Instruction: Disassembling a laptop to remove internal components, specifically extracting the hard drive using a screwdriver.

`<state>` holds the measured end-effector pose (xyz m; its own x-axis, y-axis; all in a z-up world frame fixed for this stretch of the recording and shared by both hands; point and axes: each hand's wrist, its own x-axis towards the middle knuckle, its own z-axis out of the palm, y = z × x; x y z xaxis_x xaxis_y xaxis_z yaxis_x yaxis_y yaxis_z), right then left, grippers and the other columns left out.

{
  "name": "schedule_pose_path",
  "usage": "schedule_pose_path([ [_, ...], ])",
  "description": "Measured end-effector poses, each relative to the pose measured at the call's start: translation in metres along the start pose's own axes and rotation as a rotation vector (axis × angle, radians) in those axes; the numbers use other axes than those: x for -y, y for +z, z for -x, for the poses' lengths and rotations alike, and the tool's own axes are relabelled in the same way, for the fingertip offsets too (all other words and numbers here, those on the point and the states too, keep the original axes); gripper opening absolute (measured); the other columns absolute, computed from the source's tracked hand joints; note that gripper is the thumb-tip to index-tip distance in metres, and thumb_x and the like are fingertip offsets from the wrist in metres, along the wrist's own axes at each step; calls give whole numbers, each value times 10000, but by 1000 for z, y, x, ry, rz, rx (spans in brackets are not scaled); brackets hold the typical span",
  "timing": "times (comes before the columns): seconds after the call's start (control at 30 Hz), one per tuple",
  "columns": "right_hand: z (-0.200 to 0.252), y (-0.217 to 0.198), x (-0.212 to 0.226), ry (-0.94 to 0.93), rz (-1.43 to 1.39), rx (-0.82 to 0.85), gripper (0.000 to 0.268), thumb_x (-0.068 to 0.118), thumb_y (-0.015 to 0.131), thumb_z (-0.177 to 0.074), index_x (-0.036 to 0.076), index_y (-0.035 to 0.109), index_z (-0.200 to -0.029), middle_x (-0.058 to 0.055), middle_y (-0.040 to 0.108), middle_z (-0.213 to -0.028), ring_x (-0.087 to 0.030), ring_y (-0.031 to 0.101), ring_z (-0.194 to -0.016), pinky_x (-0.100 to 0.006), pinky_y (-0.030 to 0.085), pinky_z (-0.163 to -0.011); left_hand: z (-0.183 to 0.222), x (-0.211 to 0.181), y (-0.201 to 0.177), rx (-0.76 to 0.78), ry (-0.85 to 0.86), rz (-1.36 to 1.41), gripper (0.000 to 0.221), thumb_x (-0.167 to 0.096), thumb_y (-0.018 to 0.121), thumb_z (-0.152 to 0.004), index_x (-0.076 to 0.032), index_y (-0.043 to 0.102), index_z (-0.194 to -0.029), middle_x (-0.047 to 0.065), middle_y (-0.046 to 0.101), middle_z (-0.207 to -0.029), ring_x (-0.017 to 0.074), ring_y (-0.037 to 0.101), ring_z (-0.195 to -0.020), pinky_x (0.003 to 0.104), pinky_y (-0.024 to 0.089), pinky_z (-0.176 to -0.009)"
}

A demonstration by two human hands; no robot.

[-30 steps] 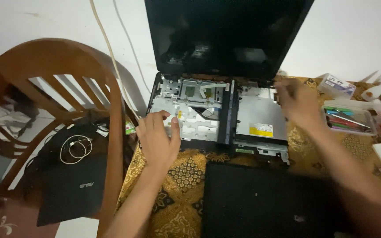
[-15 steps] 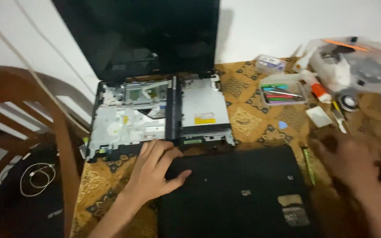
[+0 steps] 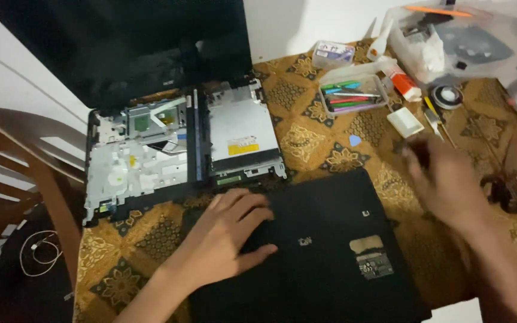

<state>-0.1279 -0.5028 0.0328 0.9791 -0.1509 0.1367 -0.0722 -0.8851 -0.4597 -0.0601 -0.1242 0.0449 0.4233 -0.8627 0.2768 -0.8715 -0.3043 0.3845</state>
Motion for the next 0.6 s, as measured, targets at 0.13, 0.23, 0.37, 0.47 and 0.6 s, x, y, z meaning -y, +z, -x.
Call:
schedule_pose_path([
  [0.13, -14, -8, 8, -210, -76, -249, 318, 104, 515, -1125, -71, 512, -1390, -214, 662, -1049, -326, 603, -867, -422, 459, -748, -24, -15, 16, 215, 4, 117, 659, -514, 620, -961, -58, 533, -1430, 184, 431, -1544, 426, 374, -1418, 611, 334, -1091],
  [0.23, -25, 3, 6, -388, -109, -393, 274, 47, 518, -1160, -97, 614, -1373, -275, 678, -1300, -385, 661, -1141, -453, 503, -962, -42, -21, 32, 317, 39, 114, 802, -597, 536, -961, -65, 415, -1548, 156, 287, -1665, 385, 239, -1523, 574, 230, -1168],
  [0.37, -26, 28, -8, -486, -169, -547, 223, 1, 543, -1154, -120, 624, -1323, -281, 666, -1164, -374, 634, -1059, -463, 503, -938, -66, -22, 50, 292, 92, 57, 879, -654, 428, -966, -29, 333, -1578, 167, 254, -1681, 372, 230, -1540, 528, 216, -1204],
  [0.47, -13, 41, -9, -448, -200, -643, 247, 22, 526, -1160, -170, 599, -1298, -303, 647, -1115, -383, 600, -962, -467, 452, -874, -70, -19, 56, 213, 111, 59, 843, -591, 568, -946, -9, 405, -1535, 192, 368, -1619, 398, 332, -1487, 541, 295, -1172],
  [0.6, -3, 47, -19, -398, -219, -542, 247, 48, 519, -1137, -124, 596, -1297, -272, 635, -1222, -381, 630, -1114, -449, 495, -982, -72, -10, 52, 232, 100, 141, 757, -511, 648, -946, 12, 492, -1471, 254, 445, -1526, 436, 417, -1409, 561, 362, -1122],
])
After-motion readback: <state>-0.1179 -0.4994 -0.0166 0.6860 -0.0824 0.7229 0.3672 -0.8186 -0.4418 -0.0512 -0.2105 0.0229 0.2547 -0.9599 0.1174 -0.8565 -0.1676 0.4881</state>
